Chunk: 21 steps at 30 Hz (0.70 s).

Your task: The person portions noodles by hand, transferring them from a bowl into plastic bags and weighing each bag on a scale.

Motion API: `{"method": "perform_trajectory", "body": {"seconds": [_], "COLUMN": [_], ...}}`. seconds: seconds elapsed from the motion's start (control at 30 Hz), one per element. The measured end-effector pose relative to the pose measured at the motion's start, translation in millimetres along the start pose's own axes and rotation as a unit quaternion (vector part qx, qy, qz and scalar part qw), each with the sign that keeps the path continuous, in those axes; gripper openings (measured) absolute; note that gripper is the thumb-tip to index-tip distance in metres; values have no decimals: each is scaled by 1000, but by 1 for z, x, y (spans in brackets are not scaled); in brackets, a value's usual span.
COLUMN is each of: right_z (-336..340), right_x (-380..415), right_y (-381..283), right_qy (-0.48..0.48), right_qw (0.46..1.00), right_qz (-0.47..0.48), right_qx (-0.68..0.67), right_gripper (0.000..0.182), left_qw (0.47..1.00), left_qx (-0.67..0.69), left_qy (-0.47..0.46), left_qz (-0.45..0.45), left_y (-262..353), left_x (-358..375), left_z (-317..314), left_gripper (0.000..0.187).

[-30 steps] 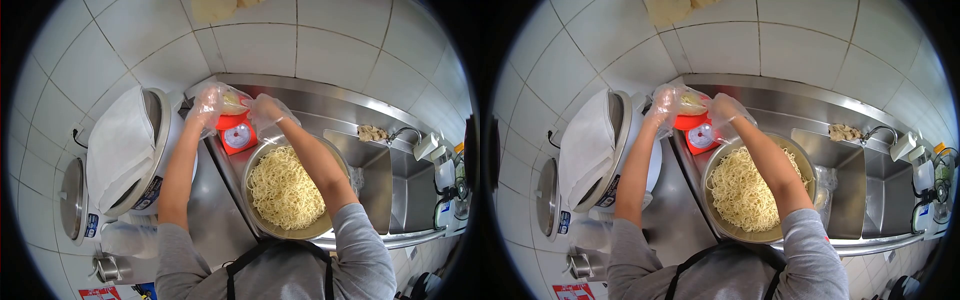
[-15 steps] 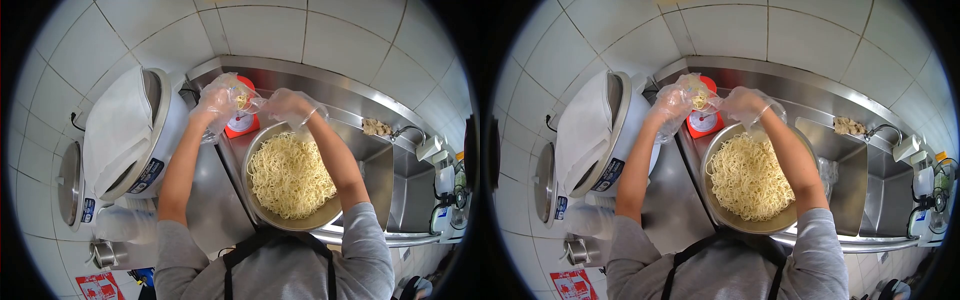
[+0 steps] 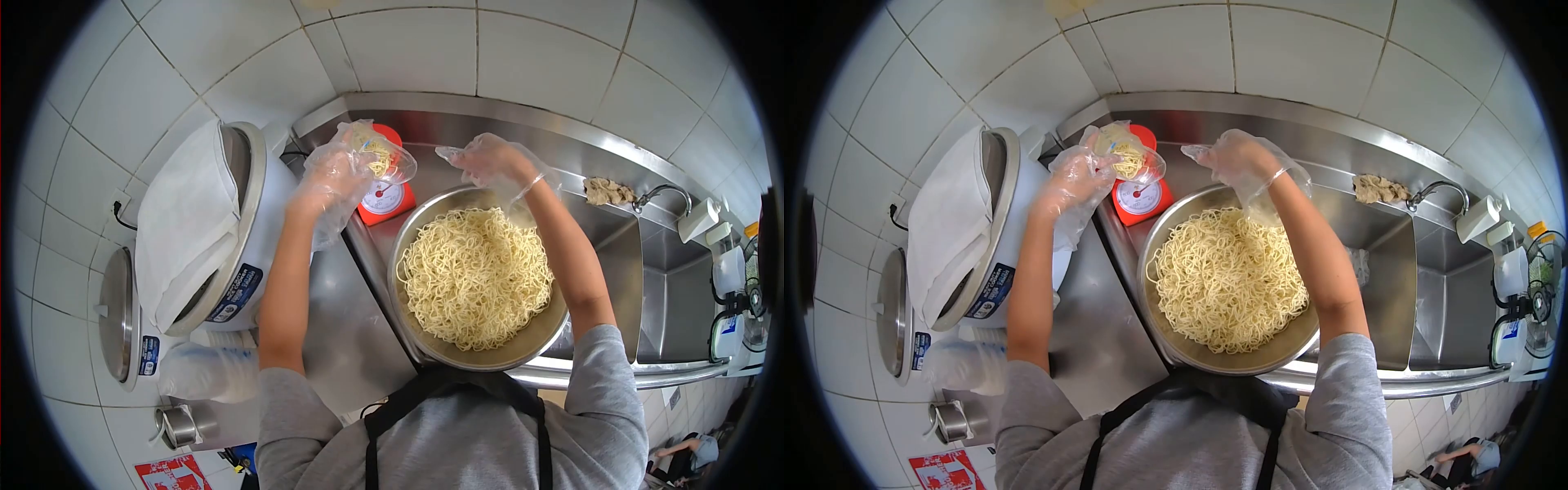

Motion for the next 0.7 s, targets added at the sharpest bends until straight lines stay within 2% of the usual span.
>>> {"method": "perform_trajectory", "body": {"seconds": [0.03, 0.1, 0.2, 0.23, 0.3, 0.33, 0.4, 0.43, 0.5, 0.53, 0.57, 0.6, 0.63, 0.67, 0.7], "right_z": [4, 3, -3, -7, 1, -8, -18, -22, -47, -69, -67, -49, -33, -31, -25], "right_x": [4, 8, 6, 7, 8, -2, -21, -32, -68, -107, -110, -104, -96, -100, -101], "right_y": [-13, -4, -13, -23, -50, -52, -50, -52, -51, -29, -30, -38, -47, -52, -68], "right_qy": [1, -20, 8, 10, 103, 104, 213, 218, 117, 129, 132, 220, 305, 303, 331], "right_qw": [1000, 979, 975, 975, 979, 979, 964, 963, 980, 972, 972, 957, 936, 937, 922], "right_qz": [0, -196, -216, -214, -168, -166, -158, -156, -145, -97, -93, -78, -63, -60, -5], "right_qx": [0, -59, -59, -59, -54, -52, -22, -20, 70, 174, 173, 170, 166, 165, 198], "right_gripper": [35, 34, 35, 35, 39, 39, 41, 41, 39, 33, 33, 30, 27, 27, 25], "left_qw": [1000, 998, 998, 998, 998, 996, 993, 992, 989, 993, 991, 991, 988, 982, 982], "left_qx": [5, 9, -45, -33, -21, -39, -58, -69, -84, -40, 5, 1, -27, -54, -55], "left_qy": [10, 20, 28, 27, 29, 50, 72, 95, 119, 92, 63, 65, 105, 144, 145], "left_qz": [26, 50, 28, 42, 56, 67, 75, 51, 23, 70, 118, 119, 114, 108, 111], "left_y": [-2, -6, -10, -12, -17, -22, -36, -41, -45, -53, -64, -73, -83, -92, -91], "left_x": [1, 5, 5, 3, -2, -6, -8, -9, -13, -13, -11, -10, -7, -2, -3], "left_z": [-1, -5, -16, -21, -31, -34, -45, -45, -39, -39, -42, -41, -37, -34, -29], "left_gripper": [31, 31, 32, 33, 33, 33, 33, 31, 30, 28, 26, 26, 24, 23, 23]}}
Point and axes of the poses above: each hand's wrist, its own x-axis away from the middle knuckle, its own z-axis out of the back of the hand, y = z × x, the point moved 9 cm from there along -x, towards the middle knuckle, and after that the axes turned 14 degrees about -z, right-handed, at the moved point
